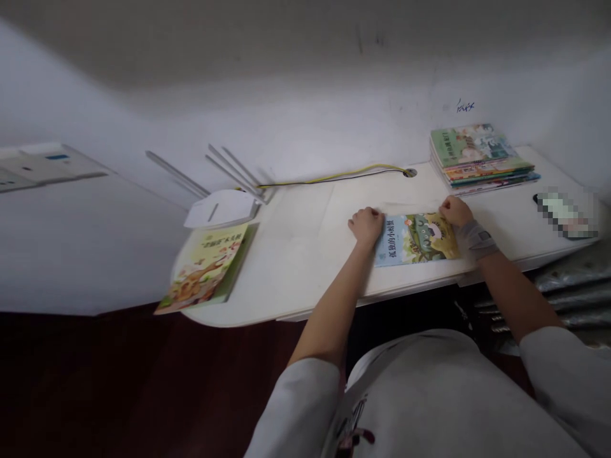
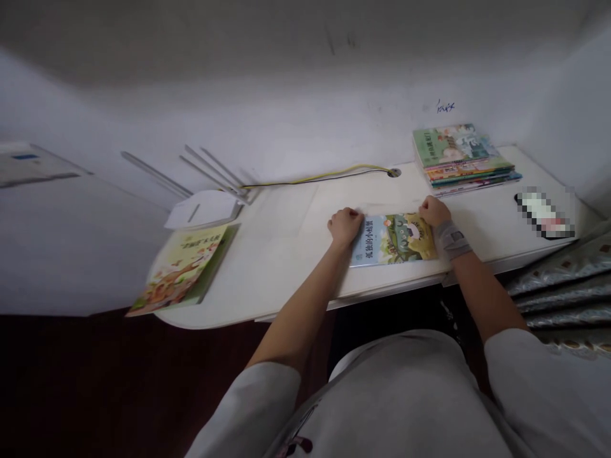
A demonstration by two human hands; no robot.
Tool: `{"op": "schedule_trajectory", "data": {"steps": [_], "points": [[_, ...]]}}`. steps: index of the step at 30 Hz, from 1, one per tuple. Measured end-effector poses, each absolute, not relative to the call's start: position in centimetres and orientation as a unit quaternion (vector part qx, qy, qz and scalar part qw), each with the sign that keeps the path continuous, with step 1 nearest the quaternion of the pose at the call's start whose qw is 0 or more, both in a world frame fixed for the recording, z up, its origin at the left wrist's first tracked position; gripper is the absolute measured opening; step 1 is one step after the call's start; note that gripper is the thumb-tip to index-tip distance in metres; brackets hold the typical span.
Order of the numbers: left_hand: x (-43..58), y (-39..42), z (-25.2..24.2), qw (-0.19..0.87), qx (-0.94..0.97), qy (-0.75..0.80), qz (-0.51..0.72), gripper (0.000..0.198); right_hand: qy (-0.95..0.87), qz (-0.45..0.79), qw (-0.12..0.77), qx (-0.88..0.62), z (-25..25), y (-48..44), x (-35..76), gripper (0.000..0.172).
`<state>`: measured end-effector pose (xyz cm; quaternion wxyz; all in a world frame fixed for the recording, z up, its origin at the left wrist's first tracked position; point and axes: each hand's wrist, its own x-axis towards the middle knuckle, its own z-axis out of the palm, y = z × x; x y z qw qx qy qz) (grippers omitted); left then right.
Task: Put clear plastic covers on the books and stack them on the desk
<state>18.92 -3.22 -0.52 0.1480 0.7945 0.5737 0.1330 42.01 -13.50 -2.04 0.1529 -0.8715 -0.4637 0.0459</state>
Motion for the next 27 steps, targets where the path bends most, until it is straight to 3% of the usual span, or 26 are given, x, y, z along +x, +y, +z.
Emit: {"op": "schedule_trajectory", "data": {"steps": [5, 10, 14, 20, 27], "points": [[18.7, -3.4, -1.0, 0.068, 0.815, 0.56, 0.135, 0.03, -0.474, -0.061, 0.142, -0.867, -2.5, -12.8, 39.0, 0.028], [17.9, -3.2, -1.3, 0.01, 0.823, 0.557, 0.11, 0.029, -0.487, -0.055, 0.11, -0.865, -2.1, -11.6, 37.0, 0.028], [17.8, -3.1, -0.8, 0.027, 0.821, 0.561, 0.101, 0.031, -0.488, -0.039, 0.117, -0.864, -1.9, -11.2, 36.9, 0.032], [19.7, -6.7, 0.2, -0.002, 0.864, 0.485, 0.139, 0.052, -0.496, -0.032, 0.135, -0.857, -2.3, -11.0, 37.3, 0.029], [20.7, -10.0, -1.7, 0.062, 0.911, 0.405, 0.04, 0.067, -0.495, -0.01, 0.169, -0.853, -1.9, -11.3, 38.5, 0.028]]}}
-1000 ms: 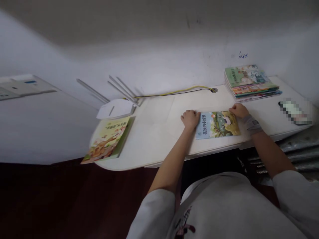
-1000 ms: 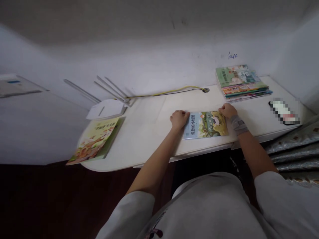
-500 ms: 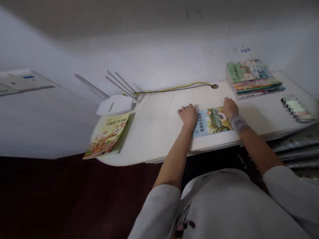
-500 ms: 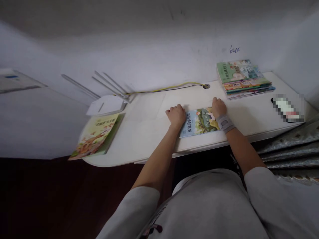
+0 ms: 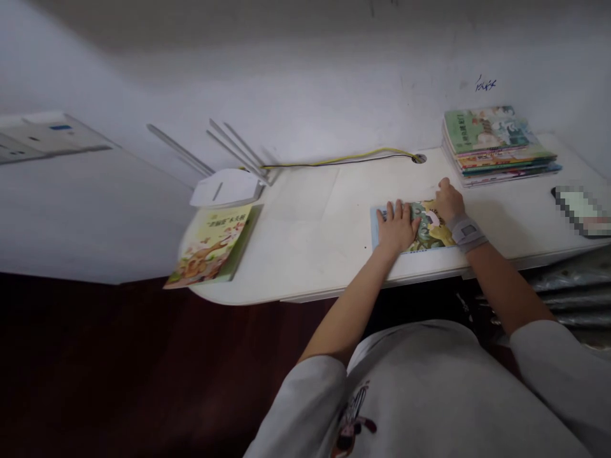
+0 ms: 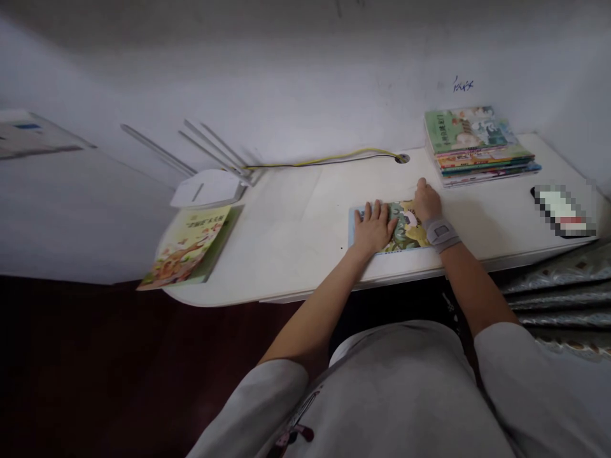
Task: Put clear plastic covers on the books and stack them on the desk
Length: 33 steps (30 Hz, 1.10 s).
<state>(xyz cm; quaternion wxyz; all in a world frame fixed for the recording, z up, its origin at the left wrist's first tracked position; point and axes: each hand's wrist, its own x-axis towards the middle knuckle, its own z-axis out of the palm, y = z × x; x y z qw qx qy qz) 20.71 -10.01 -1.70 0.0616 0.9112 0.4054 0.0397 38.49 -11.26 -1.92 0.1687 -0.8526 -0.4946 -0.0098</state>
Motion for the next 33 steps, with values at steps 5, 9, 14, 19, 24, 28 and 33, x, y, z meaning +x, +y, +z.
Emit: {"op": "schedule_trajectory", "data": {"steps": [5, 9, 14, 19, 24, 28, 33], "points": [[20.6, -9.6, -2.0, 0.074, 0.906, 0.415, 0.026, 0.069, -0.545, -0.042, 0.169, -0.82, 0.6, -11.3, 37.6, 0.03], [20.5, -9.4, -1.6, 0.077, 0.911, 0.404, 0.008, 0.064, -0.673, -0.021, 0.169, -0.72, 0.2, -11.7, 33.4, 0.038], [19.9, -9.2, -1.3, 0.074, 0.918, 0.389, -0.009, 0.062, -0.758, -0.006, 0.145, -0.636, -2.7, -13.2, 32.3, 0.059], [18.8, -8.4, -1.5, 0.073, 0.915, 0.396, 0.029, 0.062, -0.74, -0.05, 0.099, -0.663, -3.1, -14.6, 36.1, 0.061], [16.4, -6.6, -2.1, 0.092, 0.881, 0.462, 0.036, 0.063, -0.734, -0.043, 0.095, -0.671, -3.3, -15.1, 38.1, 0.058], [15.3, -6.2, -2.4, 0.098, 0.845, 0.523, 0.053, 0.071, -0.731, -0.043, 0.106, -0.673, -3.5, -15.1, 38.0, 0.056], [15.1, -6.0, -2.8, 0.116, 0.822, 0.541, 0.132, 0.056, -0.717, -0.022, 0.115, -0.687, -3.2, -15.1, 37.6, 0.052]]}}
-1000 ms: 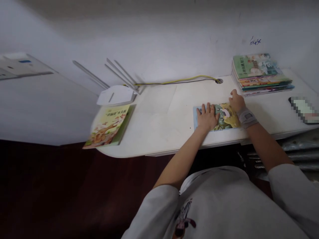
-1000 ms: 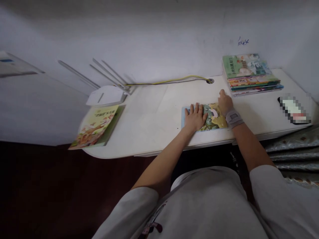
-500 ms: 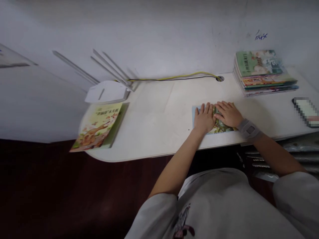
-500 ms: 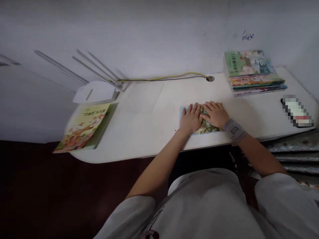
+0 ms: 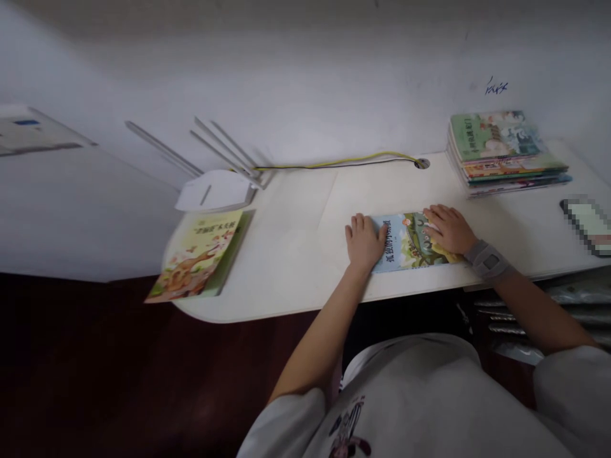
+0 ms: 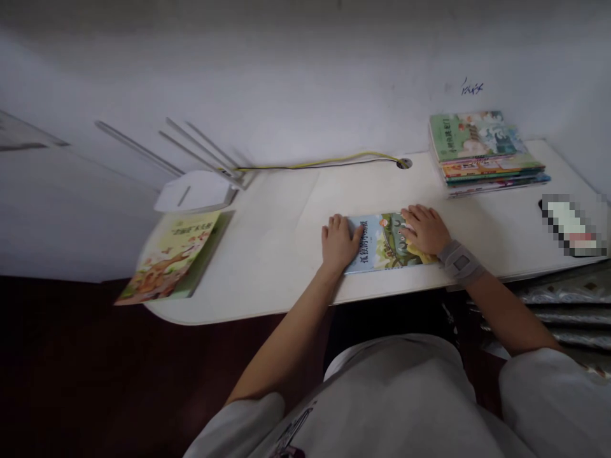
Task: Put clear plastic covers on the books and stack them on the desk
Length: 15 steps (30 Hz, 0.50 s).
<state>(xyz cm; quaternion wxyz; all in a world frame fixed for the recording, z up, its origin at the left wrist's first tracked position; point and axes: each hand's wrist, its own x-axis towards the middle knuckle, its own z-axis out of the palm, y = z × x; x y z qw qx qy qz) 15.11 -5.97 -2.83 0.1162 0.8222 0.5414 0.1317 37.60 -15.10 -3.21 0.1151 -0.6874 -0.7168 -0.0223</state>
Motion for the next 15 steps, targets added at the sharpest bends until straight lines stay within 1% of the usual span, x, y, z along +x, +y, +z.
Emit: {"op": "schedule_trajectory", "data": {"steps": [2, 4, 5, 7, 9, 10, 11, 13, 15], "points": [[14.9, -5.6, -3.0, 0.162, 0.806, 0.535, 0.197, 0.045, -0.704, -0.015, 0.128, -0.699, -3.1, -15.1, 37.5, 0.048], [14.7, -5.1, -2.9, 0.239, 0.764, 0.533, 0.273, 0.041, -0.692, -0.013, 0.144, -0.707, -3.0, -15.0, 37.5, 0.046], [14.6, -4.9, -2.8, 0.29, 0.734, 0.532, 0.306, 0.043, -0.688, -0.014, 0.152, -0.709, -3.0, -14.9, 37.5, 0.044], [14.5, -4.5, -2.3, 0.406, 0.667, 0.518, 0.35, 0.056, -0.685, -0.018, 0.17, -0.708, -2.9, -14.8, 37.6, 0.042], [14.3, -4.0, -1.5, 0.526, 0.614, 0.467, 0.356, 0.072, -0.687, -0.021, 0.191, -0.701, -2.7, -14.6, 37.9, 0.041], [14.2, -3.6, -1.0, 0.577, 0.598, 0.433, 0.35, 0.076, -0.689, -0.02, 0.202, -0.696, -2.6, -14.5, 38.1, 0.041], [14.0, -3.3, -0.5, 0.616, 0.588, 0.399, 0.34, 0.076, -0.692, -0.016, 0.213, -0.69, -2.5, -14.4, 38.3, 0.041], [13.7, -2.6, 0.4, 0.66, 0.581, 0.353, 0.32, 0.062, -0.7, -0.003, 0.239, -0.674, -2.1, -14.0, 38.9, 0.041], [13.4, -2.2, 1.0, 0.671, 0.582, 0.342, 0.308, 0.043, -0.709, 0.017, 0.269, -0.652, -1.6, -13.7, 39.6, 0.042]]}}
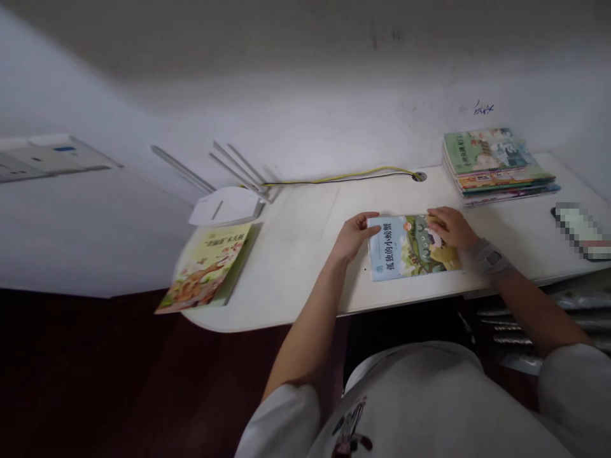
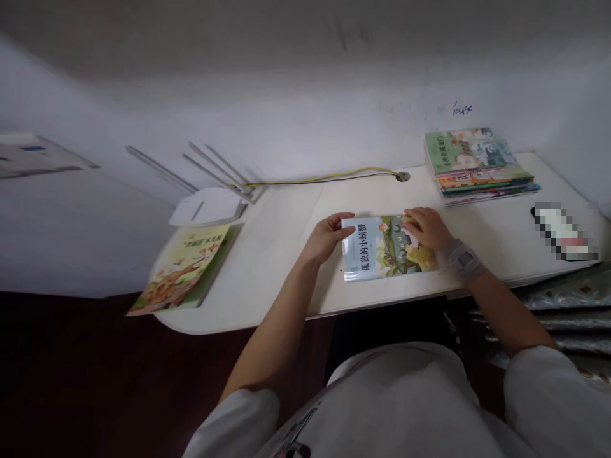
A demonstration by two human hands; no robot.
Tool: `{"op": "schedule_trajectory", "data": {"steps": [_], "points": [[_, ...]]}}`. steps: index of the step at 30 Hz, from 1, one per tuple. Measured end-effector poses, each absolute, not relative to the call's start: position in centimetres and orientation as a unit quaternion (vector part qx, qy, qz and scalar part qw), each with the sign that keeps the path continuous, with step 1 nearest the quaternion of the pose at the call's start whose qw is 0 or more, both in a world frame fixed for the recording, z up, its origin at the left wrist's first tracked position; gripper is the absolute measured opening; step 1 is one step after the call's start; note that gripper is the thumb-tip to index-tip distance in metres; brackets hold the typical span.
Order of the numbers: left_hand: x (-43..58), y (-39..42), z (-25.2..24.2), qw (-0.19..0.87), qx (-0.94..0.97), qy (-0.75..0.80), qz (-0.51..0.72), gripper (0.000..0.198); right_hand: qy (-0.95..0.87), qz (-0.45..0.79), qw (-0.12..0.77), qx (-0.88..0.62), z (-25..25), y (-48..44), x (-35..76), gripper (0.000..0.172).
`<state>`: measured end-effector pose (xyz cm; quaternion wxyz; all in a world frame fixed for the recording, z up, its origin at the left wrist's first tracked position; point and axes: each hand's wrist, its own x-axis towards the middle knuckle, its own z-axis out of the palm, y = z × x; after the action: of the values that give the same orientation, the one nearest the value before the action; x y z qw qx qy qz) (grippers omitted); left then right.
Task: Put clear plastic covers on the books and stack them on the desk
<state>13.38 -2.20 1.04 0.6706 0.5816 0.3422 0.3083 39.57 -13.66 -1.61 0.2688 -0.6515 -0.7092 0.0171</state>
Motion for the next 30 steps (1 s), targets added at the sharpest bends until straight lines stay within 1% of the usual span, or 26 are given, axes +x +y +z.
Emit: {"op": "schedule_trajectory", "data": {"steps": [2, 4, 8, 11, 13, 17, 19, 20, 22, 25, 27, 29, 30], "points": [[13.1, -2.1, 1.4, 0.669, 0.583, 0.348, 0.303, 0.029, -0.717, 0.036, 0.295, -0.63, -0.9, -13.5, 40.2, 0.04], [12.9, -2.3, 1.4, 0.66, 0.586, 0.357, 0.306, 0.024, -0.721, 0.06, 0.31, -0.617, 0.0, -13.6, 40.6, 0.037], [12.8, -3.0, 1.3, 0.623, 0.607, 0.371, 0.325, 0.022, -0.707, 0.12, 0.317, -0.62, 2.0, -14.4, 40.7, 0.033], [12.6, -3.6, 1.6, 0.586, 0.618, 0.377, 0.363, 0.022, -0.683, 0.155, 0.325, -0.635, 3.6, -15.0, 40.6, 0.032], [12.4, -3.9, 1.8, 0.588, 0.615, 0.368, 0.375, 0.024, -0.664, 0.176, 0.34, -0.643, 4.3, -15.1, 40.6, 0.033], [12.8, -4.0, 1.4, 0.636, 0.585, 0.371, 0.341, 0.029, -0.603, 0.205, 0.377, -0.673, 3.9, -14.3, 40.8, 0.037], [13.4, -3.7, 0.9, 0.611, 0.592, 0.409, 0.33, 0.025, -0.561, 0.213, 0.38, -0.704, 2.7, -13.6, 40.8, 0.038], [13.7, -3.6, 0.6, 0.577, 0.609, 0.439, 0.32, 0.023, -0.541, 0.215, 0.372, -0.723, 2.0, -13.2, 40.8, 0.039], [14.2, -3.2, 0.1, 0.469, 0.671, 0.503, 0.277, 0.023, -0.521, 0.208, 0.334, -0.758, 0.7, -12.5, 40.7, 0.038], [14.7, -3.0, 0.1, 0.276, 0.772, 0.553, 0.149, 0.026, -0.535, 0.167, 0.241, -0.792, -0.6, -11.8, 40.5, 0.035], [14.9, -3.3, 0.3, 0.161, 0.817, 0.546, 0.094, 0.03, -0.546, 0.127, 0.178, -0.809, -0.9, -11.4, 40.3, 0.03], [15.4, -3.8, 0.4, 0.076, 0.849, 0.515, 0.091, 0.031, -0.553, 0.094, 0.13, -0.817, -1.0, -11.2, 40.1, 0.025], [15.8, -4.1, 0.3, 0.05, 0.867, 0.486, 0.1, 0.032, -0.557, 0.086, 0.114, -0.818, -1.0, -11.1, 40.0, 0.024]]}}
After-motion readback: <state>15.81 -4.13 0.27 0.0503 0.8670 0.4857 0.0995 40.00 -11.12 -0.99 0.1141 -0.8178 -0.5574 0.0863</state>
